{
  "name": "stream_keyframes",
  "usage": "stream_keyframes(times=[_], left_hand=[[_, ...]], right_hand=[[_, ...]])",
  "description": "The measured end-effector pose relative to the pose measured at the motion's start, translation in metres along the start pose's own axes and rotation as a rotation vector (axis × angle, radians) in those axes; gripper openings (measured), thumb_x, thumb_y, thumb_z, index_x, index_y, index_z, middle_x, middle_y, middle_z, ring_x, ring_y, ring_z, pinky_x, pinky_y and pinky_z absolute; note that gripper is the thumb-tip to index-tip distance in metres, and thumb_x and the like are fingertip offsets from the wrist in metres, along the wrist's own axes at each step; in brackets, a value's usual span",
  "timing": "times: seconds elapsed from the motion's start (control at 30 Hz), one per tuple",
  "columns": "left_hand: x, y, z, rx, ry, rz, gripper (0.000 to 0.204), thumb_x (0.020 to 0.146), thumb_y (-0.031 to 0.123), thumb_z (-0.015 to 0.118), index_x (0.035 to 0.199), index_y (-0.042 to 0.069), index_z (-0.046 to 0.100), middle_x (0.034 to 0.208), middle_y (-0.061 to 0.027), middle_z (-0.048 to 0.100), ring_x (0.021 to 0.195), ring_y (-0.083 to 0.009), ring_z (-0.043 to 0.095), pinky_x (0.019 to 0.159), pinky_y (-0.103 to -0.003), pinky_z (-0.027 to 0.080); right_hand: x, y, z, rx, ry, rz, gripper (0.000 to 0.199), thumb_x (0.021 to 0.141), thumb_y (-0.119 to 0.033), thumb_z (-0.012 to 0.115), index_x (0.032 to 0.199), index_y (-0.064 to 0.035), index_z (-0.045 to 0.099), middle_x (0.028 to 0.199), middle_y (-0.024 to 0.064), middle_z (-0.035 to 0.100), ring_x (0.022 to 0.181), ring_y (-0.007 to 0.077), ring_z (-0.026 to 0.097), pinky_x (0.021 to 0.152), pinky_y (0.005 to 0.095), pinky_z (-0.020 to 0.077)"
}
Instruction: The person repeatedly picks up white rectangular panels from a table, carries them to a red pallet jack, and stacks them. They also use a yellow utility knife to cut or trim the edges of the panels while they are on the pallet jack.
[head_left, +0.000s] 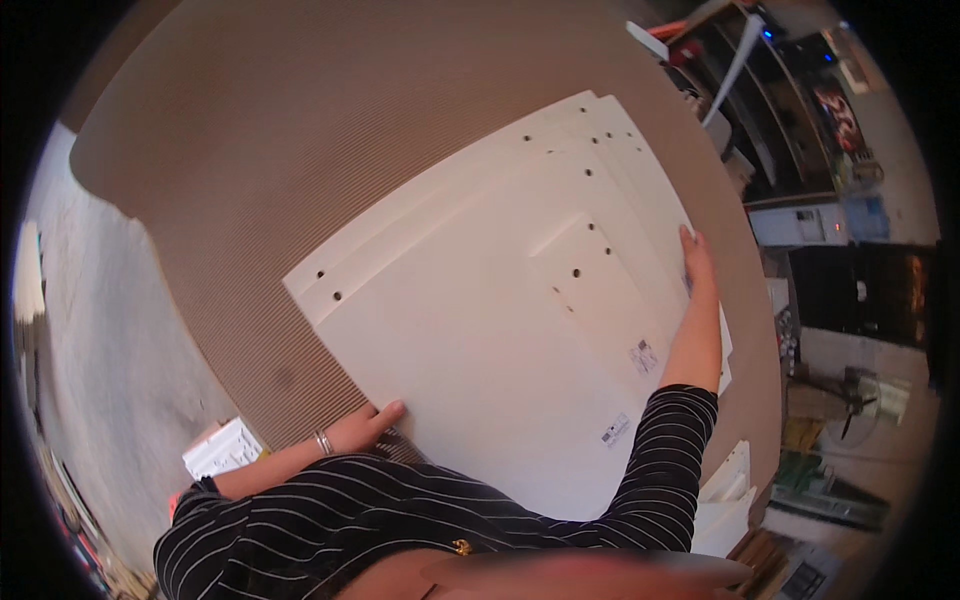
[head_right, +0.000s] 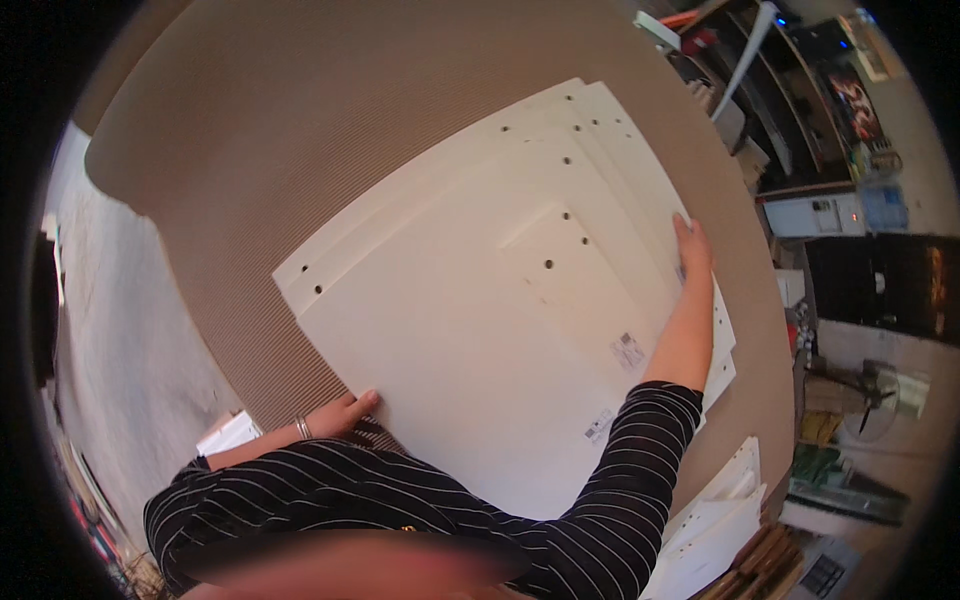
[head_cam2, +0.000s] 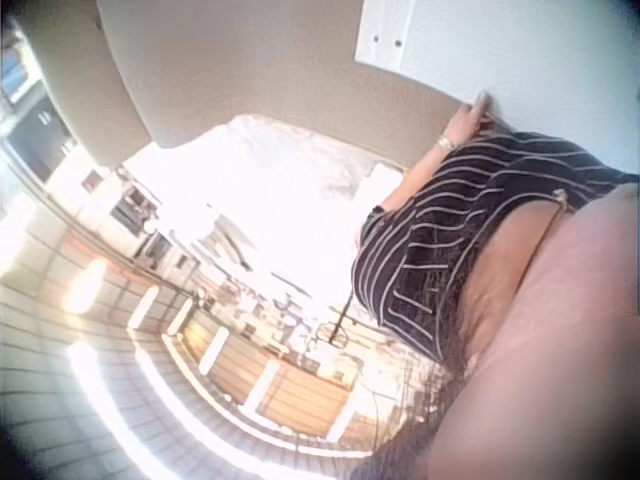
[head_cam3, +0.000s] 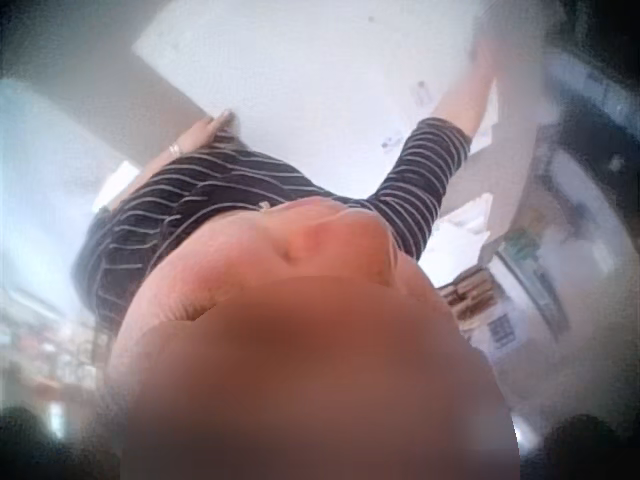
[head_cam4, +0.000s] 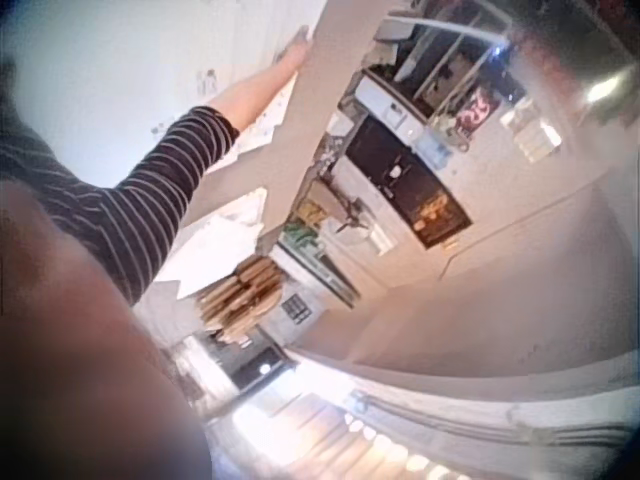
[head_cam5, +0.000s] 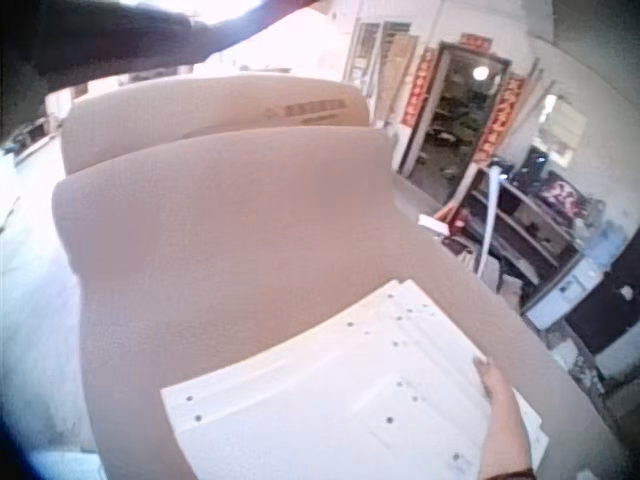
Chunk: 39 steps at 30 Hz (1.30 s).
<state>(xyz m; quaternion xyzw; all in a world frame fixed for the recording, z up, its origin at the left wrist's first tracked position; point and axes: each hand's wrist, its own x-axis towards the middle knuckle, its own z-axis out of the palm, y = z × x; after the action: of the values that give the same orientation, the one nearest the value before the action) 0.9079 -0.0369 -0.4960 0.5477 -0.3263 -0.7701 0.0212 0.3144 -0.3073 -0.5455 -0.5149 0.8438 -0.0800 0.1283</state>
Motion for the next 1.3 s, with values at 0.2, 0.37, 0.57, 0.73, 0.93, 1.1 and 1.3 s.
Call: stream_keyframes(times=[0.2, 0.37, 0.57, 0.73, 0.93, 1.1, 1.3], left_hand=[[0.004, -0.002, -0.005, -0.158, -0.054, -0.172, 0.070, 0.092, 0.048, 0.043, 0.133, -0.007, 0.030, 0.129, -0.0196, 0.045, 0.117, -0.0312, 0.046, 0.099, -0.045, 0.038], [-0.003, 0.002, 0.007, -0.523, -0.007, -0.189, 0.069, 0.091, 0.044, 0.048, 0.134, -0.006, 0.028, 0.135, -0.0190, 0.038, 0.122, -0.0319, 0.040, 0.100, -0.047, 0.037], [-0.007, 0.008, 0.010, -0.495, -0.021, -0.195, 0.069, 0.090, 0.046, 0.049, 0.135, -0.003, 0.029, 0.134, -0.0184, 0.040, 0.122, -0.0315, 0.041, 0.100, -0.045, 0.037], [-0.015, 0.029, -0.010, 0.405, 0.005, -0.122, 0.061, 0.091, 0.046, 0.049, 0.129, -0.001, 0.043, 0.120, -0.0177, 0.054, 0.114, -0.0269, 0.050, 0.096, -0.040, 0.040], [0.010, 0.189, -0.094, 0.038, -0.571, 0.329, 0.029, 0.091, 0.028, 0.054, 0.098, 0.000, 0.060, 0.082, -0.0089, 0.064, 0.072, -0.0161, 0.062, 0.066, -0.030, 0.052], [0.178, 0.377, -0.018, 0.819, 0.091, 1.020, 0.032, 0.084, 0.024, 0.061, 0.110, 0.005, 0.059, 0.099, -0.0105, 0.063, 0.091, -0.0197, 0.059, 0.081, -0.031, 0.047], [0.298, 0.432, 0.104, 1.825, -0.005, 1.008, 0.073, 0.075, 0.060, 0.057, 0.130, 0.013, 0.046, 0.130, -0.0081, 0.048, 0.126, -0.0276, 0.039, 0.104, -0.040, 0.031]], right_hand=[[-0.013, -0.016, -0.006, -0.145, 0.019, 0.033, 0.072, 0.081, -0.067, 0.041, 0.127, -0.0122, 0.048, 0.126, 0.0138, 0.052, 0.119, 0.0305, 0.047, 0.097, 0.0479, 0.0320], [-0.019, -0.023, -0.009, -0.114, 0.018, 0.048, 0.075, 0.081, -0.069, 0.040, 0.126, -0.0106, 0.048, 0.125, 0.0152, 0.053, 0.118, 0.0321, 0.048, 0.097, 0.0512, 0.0296], [-0.017, -0.021, -0.008, -0.110, -0.005, 0.038, 0.075, 0.082, -0.068, 0.038, 0.125, -0.0082, 0.049, 0.124, 0.0161, 0.054, 0.118, 0.0332, 0.048, 0.099, 0.0492, 0.0299], [-0.004, -0.010, -0.022, -0.055, 0.030, 0.090, 0.069, 0.085, -0.065, 0.036, 0.123, -0.0095, 0.051, 0.124, 0.0166, 0.053, 0.117, 0.0340, 0.047, 0.097, 0.0492, 0.0294], [-0.002, 0.026, -0.095, -0.029, 0.159, 0.126, 0.065, 0.087, -0.062, 0.034, 0.123, -0.0112, 0.053, 0.128, 0.0161, 0.050, 0.120, 0.0338, 0.045, 0.101, 0.0553, 0.0230], [-0.046, 0.034, -0.121, -0.060, 0.383, 0.122, 0.068, 0.087, -0.063, 0.033, 0.117, -0.0067, 0.055, 0.121, 0.0183, 0.055, 0.115, 0.0338, 0.049, 0.097, 0.0399, 0.0342], [-0.097, 0.052, -0.148, 0.100, 0.313, 0.176, 0.063, 0.088, -0.061, 0.038, 0.103, -0.0035, 0.058, 0.102, 0.0194, 0.061, 0.101, 0.0340, 0.056, 0.086, 0.0382, 0.0413]])
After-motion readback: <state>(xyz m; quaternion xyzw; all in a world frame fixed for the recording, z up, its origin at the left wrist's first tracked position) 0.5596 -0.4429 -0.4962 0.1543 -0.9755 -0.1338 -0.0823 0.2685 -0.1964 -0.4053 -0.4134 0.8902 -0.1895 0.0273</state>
